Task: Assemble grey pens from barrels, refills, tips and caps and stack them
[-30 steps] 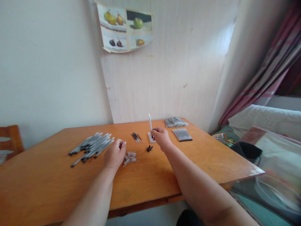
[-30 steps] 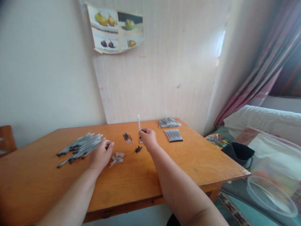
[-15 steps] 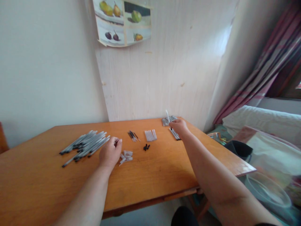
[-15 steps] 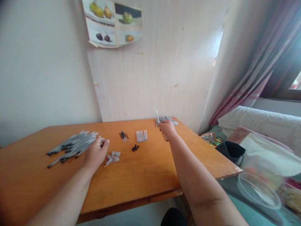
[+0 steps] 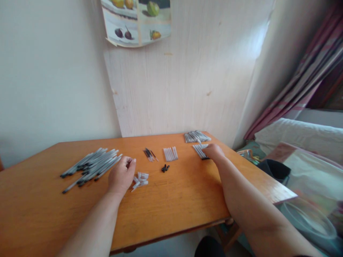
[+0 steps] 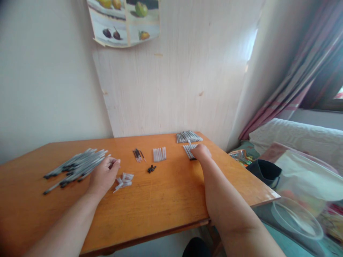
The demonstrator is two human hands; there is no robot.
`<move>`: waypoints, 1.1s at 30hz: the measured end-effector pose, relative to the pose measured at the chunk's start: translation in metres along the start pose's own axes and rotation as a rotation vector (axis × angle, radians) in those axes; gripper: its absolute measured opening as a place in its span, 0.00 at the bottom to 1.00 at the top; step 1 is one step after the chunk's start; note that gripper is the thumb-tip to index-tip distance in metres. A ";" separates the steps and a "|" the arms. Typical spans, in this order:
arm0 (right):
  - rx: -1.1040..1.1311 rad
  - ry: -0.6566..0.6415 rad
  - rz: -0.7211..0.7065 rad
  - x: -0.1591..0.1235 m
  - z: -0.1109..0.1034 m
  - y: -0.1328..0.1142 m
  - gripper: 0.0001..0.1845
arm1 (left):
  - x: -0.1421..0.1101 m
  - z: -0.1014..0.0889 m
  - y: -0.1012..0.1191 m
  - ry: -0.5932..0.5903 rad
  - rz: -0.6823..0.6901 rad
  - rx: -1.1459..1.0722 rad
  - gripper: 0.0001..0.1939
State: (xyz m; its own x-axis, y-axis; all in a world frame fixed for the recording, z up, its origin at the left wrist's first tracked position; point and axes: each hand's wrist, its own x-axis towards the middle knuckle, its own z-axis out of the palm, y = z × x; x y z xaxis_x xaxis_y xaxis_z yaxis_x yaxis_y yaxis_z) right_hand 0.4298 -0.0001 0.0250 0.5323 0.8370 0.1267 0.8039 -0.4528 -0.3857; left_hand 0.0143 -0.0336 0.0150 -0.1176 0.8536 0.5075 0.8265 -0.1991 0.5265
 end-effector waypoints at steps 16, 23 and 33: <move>-0.064 -0.058 0.005 0.002 -0.001 -0.001 0.17 | 0.002 0.003 -0.005 -0.003 0.006 -0.029 0.12; -0.077 -0.073 -0.005 -0.001 0.001 -0.004 0.18 | 0.002 0.001 -0.004 -0.006 -0.005 -0.028 0.12; -0.097 -0.087 -0.028 0.000 0.004 -0.002 0.18 | 0.001 -0.001 -0.001 0.003 -0.009 -0.045 0.13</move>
State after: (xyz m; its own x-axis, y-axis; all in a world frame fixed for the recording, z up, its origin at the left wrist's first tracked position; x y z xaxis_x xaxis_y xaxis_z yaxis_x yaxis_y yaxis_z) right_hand 0.4275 0.0021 0.0223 0.4875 0.8713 0.0553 0.8424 -0.4528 -0.2922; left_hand 0.0127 -0.0328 0.0151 -0.1269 0.8539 0.5047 0.8000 -0.2127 0.5610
